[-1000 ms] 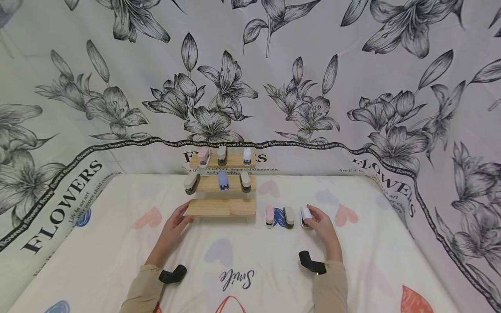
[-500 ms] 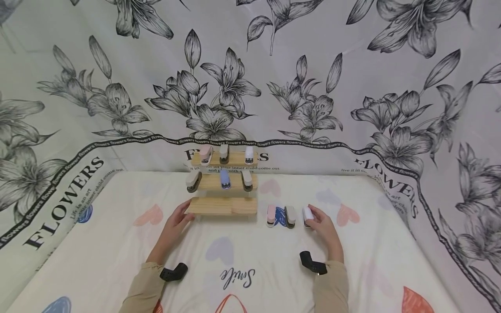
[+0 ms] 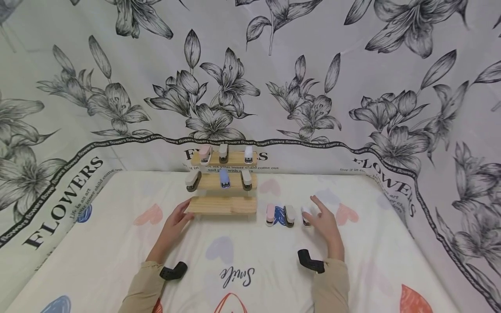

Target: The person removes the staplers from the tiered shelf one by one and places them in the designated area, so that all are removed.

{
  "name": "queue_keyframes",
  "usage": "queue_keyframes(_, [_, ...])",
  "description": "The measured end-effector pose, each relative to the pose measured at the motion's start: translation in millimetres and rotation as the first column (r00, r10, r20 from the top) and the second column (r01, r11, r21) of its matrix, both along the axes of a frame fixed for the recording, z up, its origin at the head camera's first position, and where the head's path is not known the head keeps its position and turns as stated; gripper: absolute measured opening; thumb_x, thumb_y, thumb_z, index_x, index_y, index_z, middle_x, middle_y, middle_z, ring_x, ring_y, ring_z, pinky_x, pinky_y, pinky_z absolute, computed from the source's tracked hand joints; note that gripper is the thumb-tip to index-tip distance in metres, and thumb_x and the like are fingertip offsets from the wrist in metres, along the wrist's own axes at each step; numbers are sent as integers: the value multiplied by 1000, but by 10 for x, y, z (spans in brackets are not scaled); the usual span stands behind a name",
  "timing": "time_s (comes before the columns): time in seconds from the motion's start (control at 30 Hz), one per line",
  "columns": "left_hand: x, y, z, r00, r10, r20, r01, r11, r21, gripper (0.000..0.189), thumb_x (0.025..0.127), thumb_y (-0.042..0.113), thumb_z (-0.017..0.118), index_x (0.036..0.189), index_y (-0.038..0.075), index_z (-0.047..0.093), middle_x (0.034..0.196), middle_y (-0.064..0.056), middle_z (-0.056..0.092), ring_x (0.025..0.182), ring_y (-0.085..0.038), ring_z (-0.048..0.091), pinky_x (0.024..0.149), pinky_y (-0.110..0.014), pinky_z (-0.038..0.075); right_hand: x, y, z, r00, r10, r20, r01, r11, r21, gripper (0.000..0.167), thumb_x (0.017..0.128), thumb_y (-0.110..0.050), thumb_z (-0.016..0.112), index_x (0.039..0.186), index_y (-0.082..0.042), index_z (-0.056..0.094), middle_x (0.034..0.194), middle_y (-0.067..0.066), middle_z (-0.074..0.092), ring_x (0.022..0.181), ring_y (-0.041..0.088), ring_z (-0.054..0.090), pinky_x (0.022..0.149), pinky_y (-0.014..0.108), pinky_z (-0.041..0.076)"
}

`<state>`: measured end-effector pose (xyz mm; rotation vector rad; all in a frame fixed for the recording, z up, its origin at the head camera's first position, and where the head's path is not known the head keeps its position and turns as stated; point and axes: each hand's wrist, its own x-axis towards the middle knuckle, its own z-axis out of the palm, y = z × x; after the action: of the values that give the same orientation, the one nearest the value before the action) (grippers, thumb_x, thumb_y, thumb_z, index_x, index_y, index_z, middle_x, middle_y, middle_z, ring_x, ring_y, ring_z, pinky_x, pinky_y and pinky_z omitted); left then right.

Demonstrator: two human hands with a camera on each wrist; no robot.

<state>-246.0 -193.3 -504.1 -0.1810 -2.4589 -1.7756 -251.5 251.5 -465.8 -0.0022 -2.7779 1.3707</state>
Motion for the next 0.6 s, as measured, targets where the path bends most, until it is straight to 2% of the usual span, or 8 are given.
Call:
queue_keyframes(0.03, [-3, -1, 1, 1000, -1, 1, 2, 1000, -1, 49, 92, 25, 53, 136, 15, 36, 141, -10, 31, 100, -31, 53, 87, -49, 38, -5, -30, 31, 999, 0, -32, -1, 1000, -20, 64, 85, -34, 60, 138, -11, 34, 103, 15, 58, 70, 30, 55, 63, 46, 46])
queue_keyframes(0.1, [-16, -6, -12, 1000, -3, 0, 3, 1000, -10, 49, 91, 29, 53, 136, 17, 36, 141, -8, 30, 101, -29, 53, 87, -47, 39, -13, -105, 98, 995, 18, -103, -27, 996, -86, 60, 85, -32, 61, 136, -10, 38, 66, 6, 53, 48, 15, 41, 45, 36, 40])
queue_keyframes(0.13, [-22, -9, -21, 1000, -3, 2, 3, 1000, -11, 50, 91, 31, 53, 136, 18, 36, 141, -6, 31, 101, -27, 53, 87, -46, 40, -17, -151, 132, 990, 30, -136, -47, 991, -126, 58, 85, -29, 62, 135, -9, 39, 56, 2, 44, 43, 12, 31, 39, 33, 34])
queue_keyframes(0.17, [-26, -12, -30, 1000, -2, 2, 2, 1000, -14, 51, 90, 34, 52, 136, 20, 36, 141, -5, 31, 101, -26, 53, 87, -45, 40, -21, -200, 164, 985, 45, -166, -74, 982, -173, 56, 85, -27, 62, 134, -8, 41, 54, -1, 37, 43, 8, 30, 37, 31, 32])
queue_keyframes(0.27, [-38, -28, -69, 1000, 5, -1, -5, 1000, -25, 52, 89, 39, 52, 136, 22, 36, 141, -3, 32, 102, -24, 54, 87, -43, 41, -39, -356, 239, 967, 115, -228, -181, 939, -293, 50, 87, -16, 61, 132, -4, 42, 67, 3, 46, 46, 8, 34, 40, 22, 33])
queue_keyframes(0.4, [-43, -42, -106, 1000, 9, -13, -9, 999, -38, 53, 89, 40, 51, 136, 22, 36, 141, -4, 32, 102, -25, 53, 86, -44, 41, -98, -584, 337, 945, 200, -258, -284, 894, -347, 49, 85, -6, 61, 129, 2, 42, 107, 16, 53, 57, 11, 45, 53, 21, 40])
queue_keyframes(0.5, [-36, -59, -113, 1000, 8, -11, -8, 1000, -21, 52, 89, 39, 52, 136, 22, 36, 141, -4, 32, 102, -25, 53, 86, -45, 41, -147, -790, 465, 937, 244, -251, -318, 893, -318, 50, 84, -4, 62, 129, 4, 41, 127, 19, 44, 65, 14, 48, 62, 22, 41])
queue_keyframes(0.6, [-31, -60, -105, 1000, -2, -6, 2, 1000, -6, 52, 90, 37, 52, 136, 21, 36, 141, -5, 31, 101, -25, 53, 86, -45, 41, -198, -962, 592, 934, 272, -232, -330, 906, -264, 50, 84, -7, 62, 129, 3, 42, 129, 19, 43, 66, 18, 45, 59, 22, 39])
